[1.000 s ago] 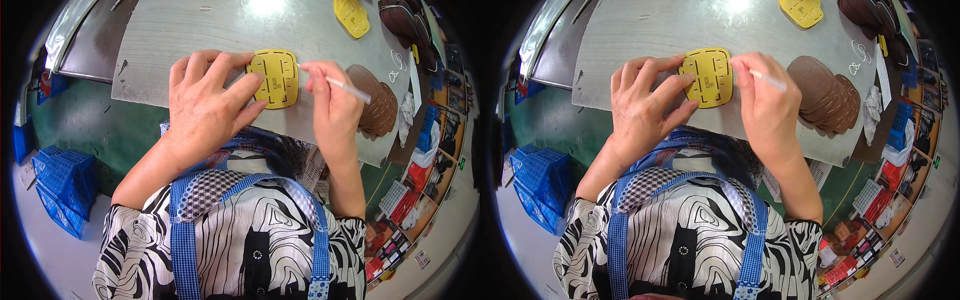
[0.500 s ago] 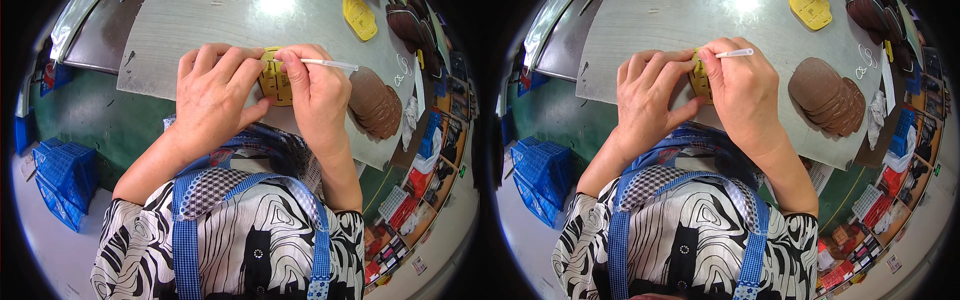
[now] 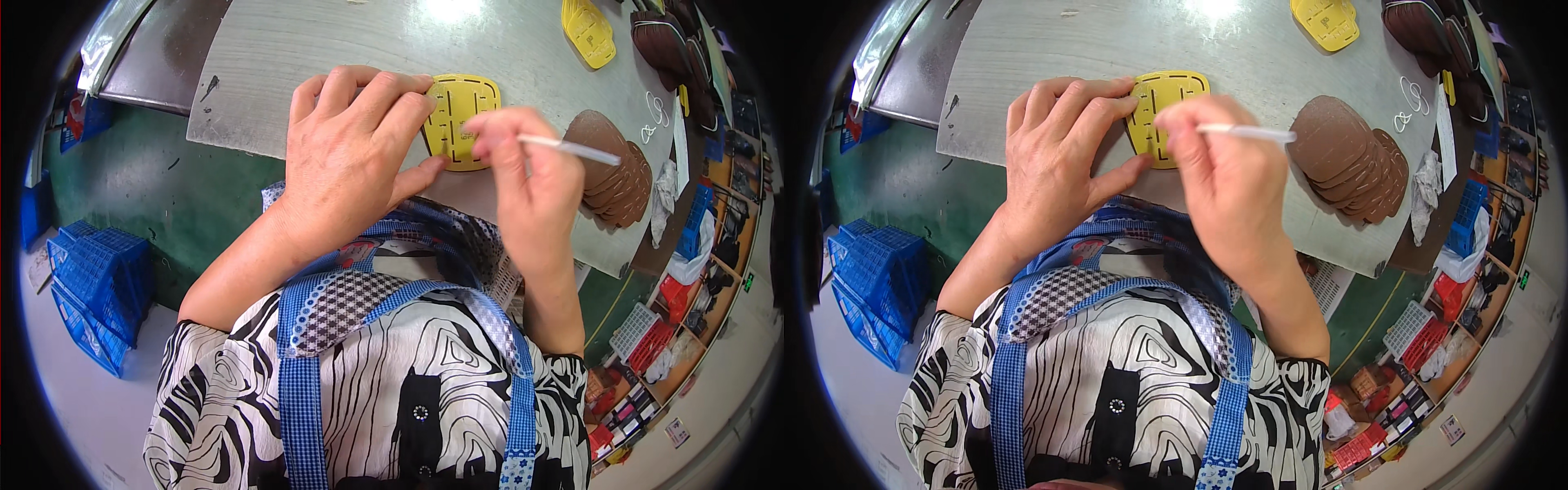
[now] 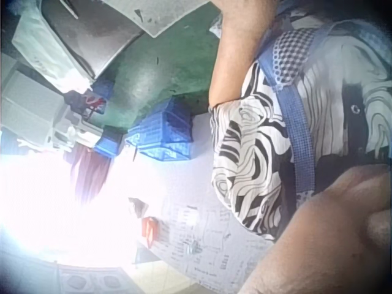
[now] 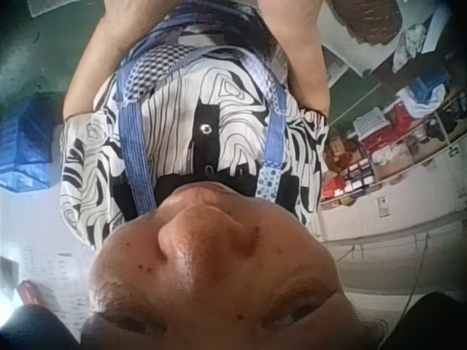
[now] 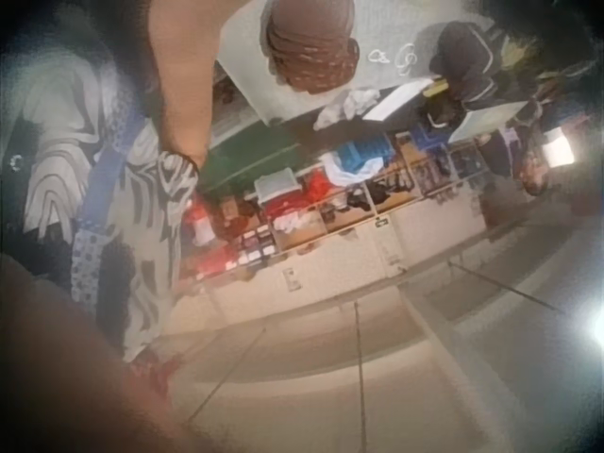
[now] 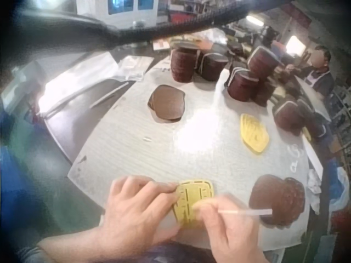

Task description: Marking leather shoe components using a yellow stencil and a silver-tipped marking pen.

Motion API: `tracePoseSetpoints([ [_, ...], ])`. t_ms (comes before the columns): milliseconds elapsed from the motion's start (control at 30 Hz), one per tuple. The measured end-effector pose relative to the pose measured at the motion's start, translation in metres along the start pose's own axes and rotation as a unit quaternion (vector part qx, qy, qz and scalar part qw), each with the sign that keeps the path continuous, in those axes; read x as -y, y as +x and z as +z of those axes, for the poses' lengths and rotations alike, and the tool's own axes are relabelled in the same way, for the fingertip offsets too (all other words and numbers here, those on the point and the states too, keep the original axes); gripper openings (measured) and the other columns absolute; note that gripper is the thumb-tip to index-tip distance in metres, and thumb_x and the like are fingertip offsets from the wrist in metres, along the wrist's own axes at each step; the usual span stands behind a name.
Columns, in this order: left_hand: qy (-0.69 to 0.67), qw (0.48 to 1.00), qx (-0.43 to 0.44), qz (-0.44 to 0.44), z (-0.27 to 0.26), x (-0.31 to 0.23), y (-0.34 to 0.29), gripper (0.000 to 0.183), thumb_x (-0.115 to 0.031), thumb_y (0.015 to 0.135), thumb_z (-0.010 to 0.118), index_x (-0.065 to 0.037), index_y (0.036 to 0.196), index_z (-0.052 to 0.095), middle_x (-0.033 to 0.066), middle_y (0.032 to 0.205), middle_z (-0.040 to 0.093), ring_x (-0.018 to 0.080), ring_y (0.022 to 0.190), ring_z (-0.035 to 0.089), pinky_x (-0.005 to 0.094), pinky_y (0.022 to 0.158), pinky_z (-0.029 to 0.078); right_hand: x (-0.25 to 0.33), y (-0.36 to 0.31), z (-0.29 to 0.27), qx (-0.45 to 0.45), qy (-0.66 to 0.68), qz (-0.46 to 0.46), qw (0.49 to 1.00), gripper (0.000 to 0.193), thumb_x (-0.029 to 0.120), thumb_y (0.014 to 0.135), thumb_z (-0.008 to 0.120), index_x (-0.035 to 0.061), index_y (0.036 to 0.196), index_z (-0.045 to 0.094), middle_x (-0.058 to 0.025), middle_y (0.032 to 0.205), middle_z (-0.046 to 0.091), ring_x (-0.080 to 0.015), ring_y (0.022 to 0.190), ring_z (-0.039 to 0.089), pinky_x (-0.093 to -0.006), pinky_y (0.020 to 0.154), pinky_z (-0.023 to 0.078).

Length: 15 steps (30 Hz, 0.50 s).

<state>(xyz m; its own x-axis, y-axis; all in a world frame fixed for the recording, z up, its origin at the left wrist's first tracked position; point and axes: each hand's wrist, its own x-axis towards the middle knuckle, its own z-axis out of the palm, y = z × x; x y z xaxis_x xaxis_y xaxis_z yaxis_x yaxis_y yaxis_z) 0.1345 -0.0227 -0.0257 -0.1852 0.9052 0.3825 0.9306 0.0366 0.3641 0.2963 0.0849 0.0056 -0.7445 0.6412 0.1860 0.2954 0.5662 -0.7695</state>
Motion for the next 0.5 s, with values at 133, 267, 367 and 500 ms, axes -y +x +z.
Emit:
tracePoseSetpoints([
  [133, 0.000, 1.000, 0.015, 0.001, -0.002, -0.002, 0.002, 0.046, -0.032, 0.076, 0.082, -0.014, 0.116, 0.068, -0.0037, 0.125, 0.067, 0.0250, 0.114, 0.058, 0.0422, 0.098, 0.041, -0.012, 0.022, 0.008, -0.067, -0.009, -0.007, 0.998, 0.017, 0.016, 0.103, 0.062, 0.0023, 0.093, 0.066, -0.0131, 0.083, 0.067, -0.0332, 0.071, 0.064, -0.0410, 0.065, 0.050],
  [267, -0.005, 1.000, 0.021, -0.003, -0.002, -0.001, 0.000, 0.046, -0.032, 0.076, 0.082, -0.015, 0.116, 0.068, -0.0037, 0.125, 0.066, 0.0248, 0.115, 0.057, 0.0423, 0.099, 0.041, -0.006, 0.012, 0.010, -0.049, -0.068, -0.026, 0.996, 0.015, 0.014, 0.102, 0.062, 0.0030, 0.093, 0.065, -0.0136, 0.082, 0.064, -0.0347, 0.071, 0.063, -0.0419, 0.064, 0.049],
  [367, -0.006, 1.000, 0.009, -0.007, 0.001, -0.001, -0.001, 0.046, -0.032, 0.076, 0.082, -0.015, 0.116, 0.068, -0.0035, 0.126, 0.066, 0.0247, 0.114, 0.057, 0.0422, 0.099, 0.041, 0.005, -0.016, -0.001, -0.003, -0.058, 0.008, 0.998, 0.014, 0.013, 0.102, 0.061, 0.0033, 0.093, 0.064, -0.0135, 0.081, 0.063, -0.0351, 0.073, 0.062, -0.0427, 0.065, 0.048],
  [500, -0.002, 1.000, 0.010, -0.002, -0.001, -0.001, 0.001, 0.046, -0.033, 0.077, 0.082, -0.015, 0.116, 0.069, -0.0033, 0.125, 0.066, 0.0246, 0.113, 0.057, 0.0419, 0.098, 0.041, 0.006, -0.031, -0.003, 0.011, -0.037, 0.025, 0.999, 0.015, 0.012, 0.103, 0.058, 0.0031, 0.092, 0.064, -0.0130, 0.081, 0.063, -0.0329, 0.073, 0.062, -0.0417, 0.066, 0.048],
])
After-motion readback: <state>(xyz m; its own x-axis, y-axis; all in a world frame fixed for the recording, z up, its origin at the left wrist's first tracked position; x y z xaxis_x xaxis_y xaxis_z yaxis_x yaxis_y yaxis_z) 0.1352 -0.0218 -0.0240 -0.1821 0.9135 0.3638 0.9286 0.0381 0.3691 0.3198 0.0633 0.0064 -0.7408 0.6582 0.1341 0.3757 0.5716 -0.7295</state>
